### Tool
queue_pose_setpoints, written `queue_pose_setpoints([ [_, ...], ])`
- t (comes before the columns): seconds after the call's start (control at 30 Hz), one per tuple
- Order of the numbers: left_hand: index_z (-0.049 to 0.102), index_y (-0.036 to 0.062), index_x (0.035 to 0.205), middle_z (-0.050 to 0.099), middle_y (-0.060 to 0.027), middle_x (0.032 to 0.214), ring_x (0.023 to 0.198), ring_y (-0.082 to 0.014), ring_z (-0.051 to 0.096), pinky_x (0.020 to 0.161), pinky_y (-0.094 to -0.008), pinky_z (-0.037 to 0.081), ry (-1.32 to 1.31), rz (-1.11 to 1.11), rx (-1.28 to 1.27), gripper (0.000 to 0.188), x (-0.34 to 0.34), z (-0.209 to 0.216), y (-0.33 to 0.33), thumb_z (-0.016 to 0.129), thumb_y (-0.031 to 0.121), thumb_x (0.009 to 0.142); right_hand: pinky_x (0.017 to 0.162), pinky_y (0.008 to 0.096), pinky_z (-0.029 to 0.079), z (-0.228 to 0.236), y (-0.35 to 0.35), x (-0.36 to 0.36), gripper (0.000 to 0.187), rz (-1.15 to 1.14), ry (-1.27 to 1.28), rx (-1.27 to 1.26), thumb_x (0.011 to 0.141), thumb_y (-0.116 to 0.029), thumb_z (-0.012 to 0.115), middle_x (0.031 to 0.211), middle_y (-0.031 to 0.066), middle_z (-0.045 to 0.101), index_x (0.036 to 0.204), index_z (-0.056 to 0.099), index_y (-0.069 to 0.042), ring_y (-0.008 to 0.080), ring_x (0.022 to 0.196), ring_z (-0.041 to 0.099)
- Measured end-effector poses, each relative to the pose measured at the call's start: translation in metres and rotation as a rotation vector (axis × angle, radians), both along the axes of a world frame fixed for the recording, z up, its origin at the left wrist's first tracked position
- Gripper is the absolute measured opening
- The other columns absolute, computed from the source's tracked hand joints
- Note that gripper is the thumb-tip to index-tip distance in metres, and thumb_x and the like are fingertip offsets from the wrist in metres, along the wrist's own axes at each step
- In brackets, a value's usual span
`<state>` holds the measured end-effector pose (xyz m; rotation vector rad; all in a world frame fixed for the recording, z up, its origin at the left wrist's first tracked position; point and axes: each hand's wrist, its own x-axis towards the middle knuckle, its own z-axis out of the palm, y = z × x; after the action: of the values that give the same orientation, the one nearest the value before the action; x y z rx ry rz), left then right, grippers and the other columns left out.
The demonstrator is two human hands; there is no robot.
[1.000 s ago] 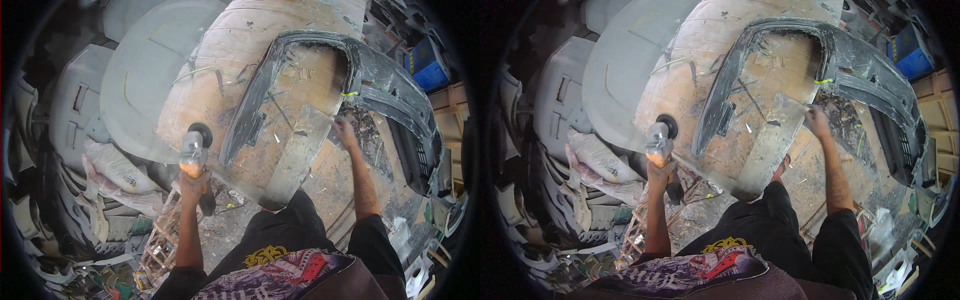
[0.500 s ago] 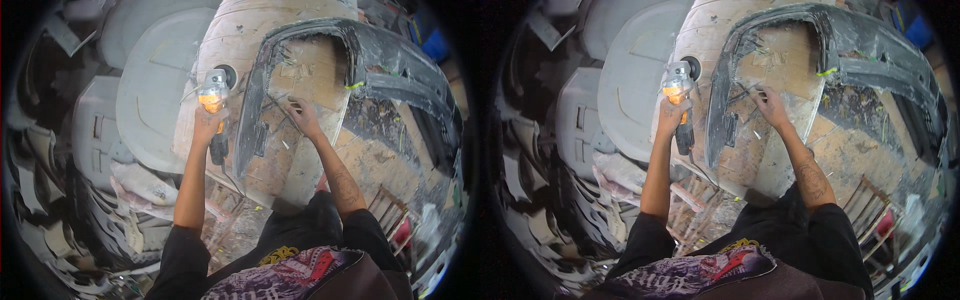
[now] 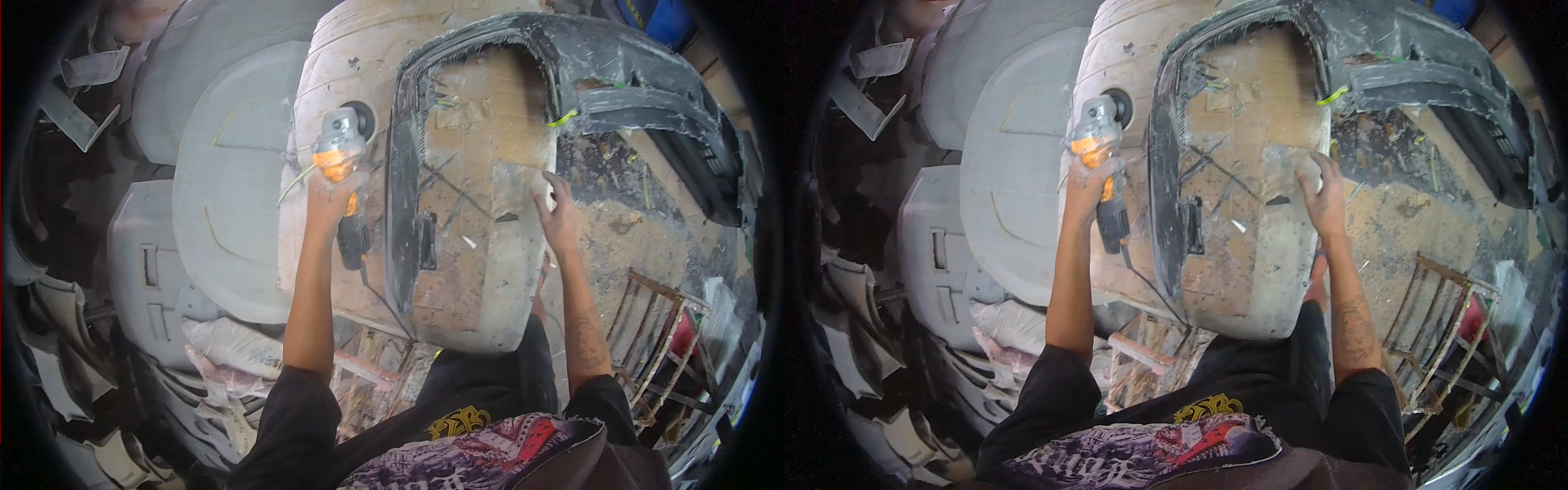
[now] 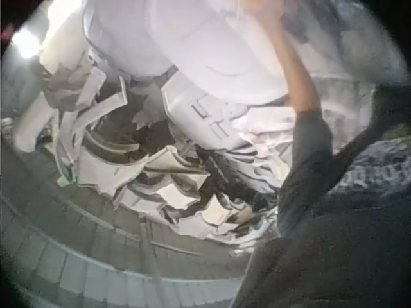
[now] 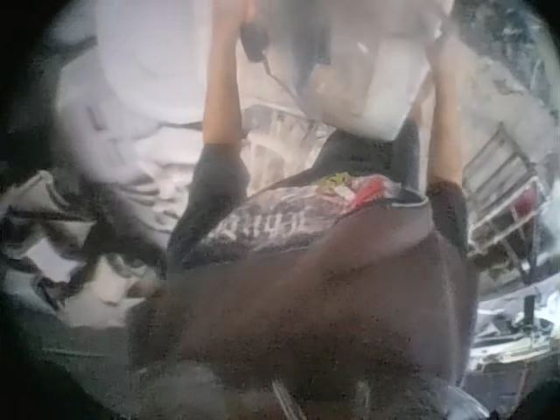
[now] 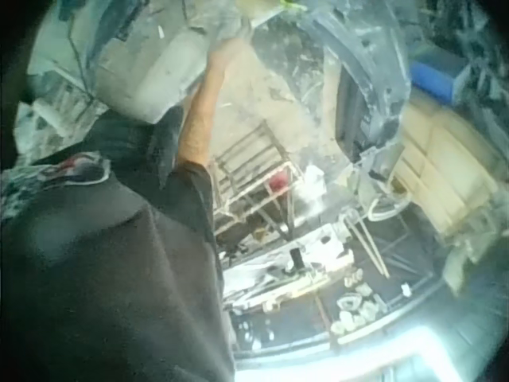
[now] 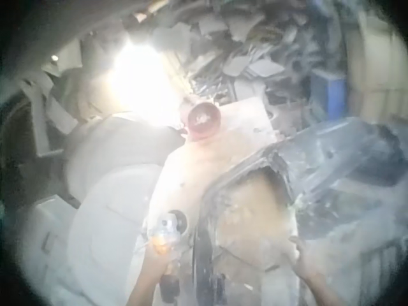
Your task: Using an angle grinder to smooth and shape a car body panel.
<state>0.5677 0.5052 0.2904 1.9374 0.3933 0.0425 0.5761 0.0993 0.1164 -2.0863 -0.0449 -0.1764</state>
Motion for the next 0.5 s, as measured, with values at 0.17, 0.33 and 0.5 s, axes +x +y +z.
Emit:
queue_pose_setpoints([
  [0.17, 0.065, 0.0012, 0.111, 0.067, -0.0044, 0.083, 0.065, -0.0148, 0.066, 0.062, -0.0295, 0.055, 0.008, 0.197, -0.151, 0.03, -0.061, 0.024, -0.02, 0.075, 0.009, 0.083, 0.095, 0.0397, 0.056, 0.031, -0.087, 0.057, 0.044, -0.001, 0.025, 0.01, 0.099, -0.026, 0.074, 0.132, 0.0194, 0.064, 0.133, 0.065, 0.0, 0.032, 0.117, 0.068],
  [0.33, 0.062, 0.0001, 0.109, 0.067, -0.0087, 0.083, 0.065, -0.0191, 0.067, 0.059, -0.0329, 0.057, 0.076, 0.444, -0.268, 0.029, -0.148, 0.037, -0.063, 0.073, 0.01, 0.084, 0.085, 0.0348, 0.057, 0.003, -0.155, 0.127, 0.038, 0.108, 0.14, 0.064, 0.101, -0.029, 0.073, 0.11, 0.0153, 0.074, 0.125, 0.069, 0.0, 0.0243, 0.095, 0.075],
  [0.5, 0.062, -0.0011, 0.114, 0.071, -0.0122, 0.088, 0.071, -0.0219, 0.071, 0.063, -0.0348, 0.06, -0.003, 0.856, -0.267, 0.036, -0.238, 0.035, -0.157, 0.076, 0.018, 0.087, 0.081, 0.0354, 0.058, -0.065, -0.199, 0.142, 0.032, 0.363, 0.325, -0.067, 0.101, -0.027, 0.071, 0.101, 0.0144, 0.078, 0.12, 0.072, 0.0, 0.0236, 0.089, 0.075],
])
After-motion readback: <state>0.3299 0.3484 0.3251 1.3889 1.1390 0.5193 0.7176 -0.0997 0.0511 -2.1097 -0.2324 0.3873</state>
